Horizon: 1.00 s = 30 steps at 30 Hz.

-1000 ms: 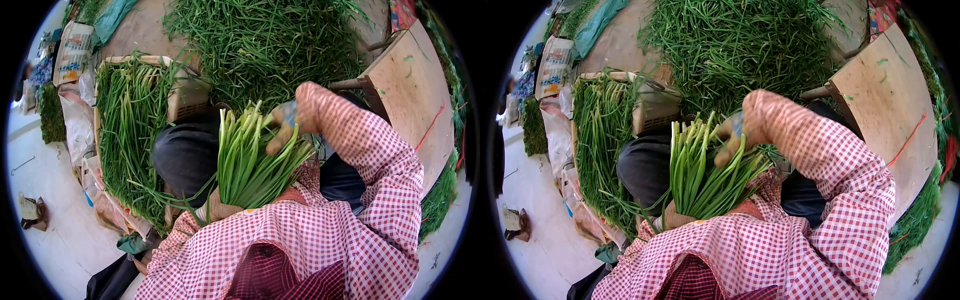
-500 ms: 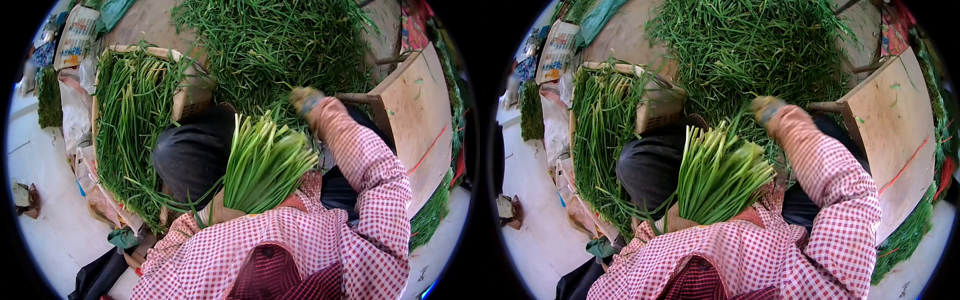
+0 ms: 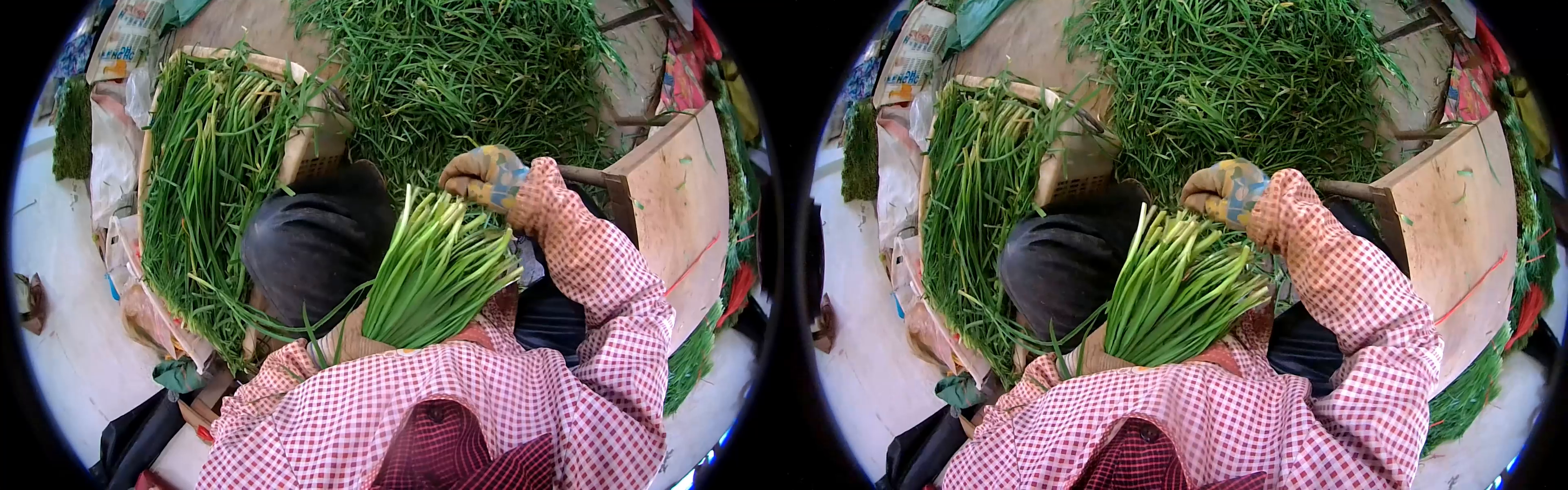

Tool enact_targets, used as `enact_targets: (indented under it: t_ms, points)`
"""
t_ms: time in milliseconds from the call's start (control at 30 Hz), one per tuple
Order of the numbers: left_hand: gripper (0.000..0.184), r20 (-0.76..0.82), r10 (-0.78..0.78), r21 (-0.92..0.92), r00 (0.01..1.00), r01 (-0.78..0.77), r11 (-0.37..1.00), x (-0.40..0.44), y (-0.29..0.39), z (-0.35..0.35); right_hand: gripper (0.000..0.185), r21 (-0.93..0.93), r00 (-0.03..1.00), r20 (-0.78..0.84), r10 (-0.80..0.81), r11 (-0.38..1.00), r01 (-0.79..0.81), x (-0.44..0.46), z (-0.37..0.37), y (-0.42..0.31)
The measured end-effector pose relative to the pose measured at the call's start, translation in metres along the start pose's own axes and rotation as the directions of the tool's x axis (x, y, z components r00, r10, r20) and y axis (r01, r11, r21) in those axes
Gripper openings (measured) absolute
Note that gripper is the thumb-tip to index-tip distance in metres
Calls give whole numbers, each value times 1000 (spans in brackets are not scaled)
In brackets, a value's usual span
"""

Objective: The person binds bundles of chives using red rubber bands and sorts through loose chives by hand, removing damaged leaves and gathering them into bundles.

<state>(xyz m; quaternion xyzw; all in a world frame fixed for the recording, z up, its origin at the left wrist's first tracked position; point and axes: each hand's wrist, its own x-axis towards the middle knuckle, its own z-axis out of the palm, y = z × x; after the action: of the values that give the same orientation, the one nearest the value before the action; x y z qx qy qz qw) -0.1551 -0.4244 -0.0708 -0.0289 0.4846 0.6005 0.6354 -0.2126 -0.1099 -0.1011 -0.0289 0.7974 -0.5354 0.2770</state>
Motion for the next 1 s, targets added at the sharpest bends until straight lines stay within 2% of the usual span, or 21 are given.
enact_targets:
  t_ms: [33, 67, 133, 167, 200, 233, 267, 300, 333, 367, 400, 433, 467, 533, 667, 733, 767, 800, 867, 933, 1000]
  points:
    - [58, 2, 3, -6, 1000, -3, 1000, 0, 0, 0, 17, -227, 995, -77, -66, 973, 47, 4, -2, 10]
    - [58, 1, 8, -11, 1000, -8, 1000, -1, -1, -1, 16, -337, 987, -153, -44, 941, -10, 10, -7, 24]
    - [59, 3, 14, -16, 1000, -14, 1000, -3, -1, 0, 15, -292, 903, -422, 76, 932, -215, 24, -45, 78]
    - [59, 3, 20, -18, 1000, -20, 1000, -4, 0, -1, 15, -188, 819, -568, 82, 956, -226, 31, -69, 116]
    - [60, -4, 22, -12, 1000, -22, 1000, -4, -1, -1, 16, -156, 724, -690, 0, 977, -148, 30, -96, 152]
    - [60, -5, 28, -15, 1000, -28, 999, -4, -1, 0, 19, -381, 702, -705, 100, 782, -494, 21, -117, 135]
    - [60, -6, 32, -16, 999, -32, 999, -3, -1, 0, 28, -586, 753, -644, -135, 719, -373, 7, -109, 99]
    - [61, 1, 35, -17, 999, -35, 999, -2, 1, 1, 44, -465, 752, -650, 108, 727, -505, 0, -87, 26]
    - [61, 0, 37, -12, 999, -37, 999, 0, 0, 1, 62, -456, 940, -335, 58, 863, -216, 0, -86, 18]
    - [61, 0, 38, -6, 999, -38, 999, 1, -2, 2, 68, -161, 993, -96, 74, 983, -88, -14, -69, -20]
    - [62, 2, 39, -4, 999, -39, 999, 2, -3, 3, 73, -134, 988, 152, -18, 990, 38, -14, -55, -37]
    - [62, 3, 39, 0, 999, -39, 999, 3, -4, 2, 62, -120, 969, 186, -163, 975, 187, -13, -33, -36]
    - [62, 4, 41, 5, 999, -41, 999, 4, -5, 2, 56, -124, 974, 193, -116, 982, 142, -6, -15, -32]
    - [63, 7, 40, 9, 999, -40, 999, 4, -5, 1, 48, 177, 969, 246, 21, 982, -66, -6, -9, -36]
    - [64, 5, 58, 16, 998, -58, 998, 1, -3, 0, 36, 157, 953, 302, 25, 985, -76, -1, -7, -29]
    - [65, 6, 70, 21, 998, -70, 997, 1, -5, -1, 26, -19, 958, 98, -270, 962, 273, -3, -4, -34]
    - [65, 7, 78, 23, 997, -78, 997, 0, -6, 0, 18, -133, 954, 18, -300, 945, 299, -7, -3, -37]
    - [66, 6, 87, 21, 996, -87, 996, -1, -7, 2, 14, -341, 909, -69, -411, 866, 366, -1, -3, -32]
    - [66, 14, 118, 22, 993, -118, 993, -4, -4, 3, 12, -468, 921, -312, -235, 881, 66, -6, -16, -28]
    - [69, 58, 144, 6, 988, -145, 989, -10, 0, 3, 13, -586, 839, -544, -22, 725, -362, 0, -56, -10]
    - [77, 151, 170, -43, 974, -165, 985, -20, 12, 2, 12, -514, 602, -769, -214, 767, -385, -40, -86, -5]
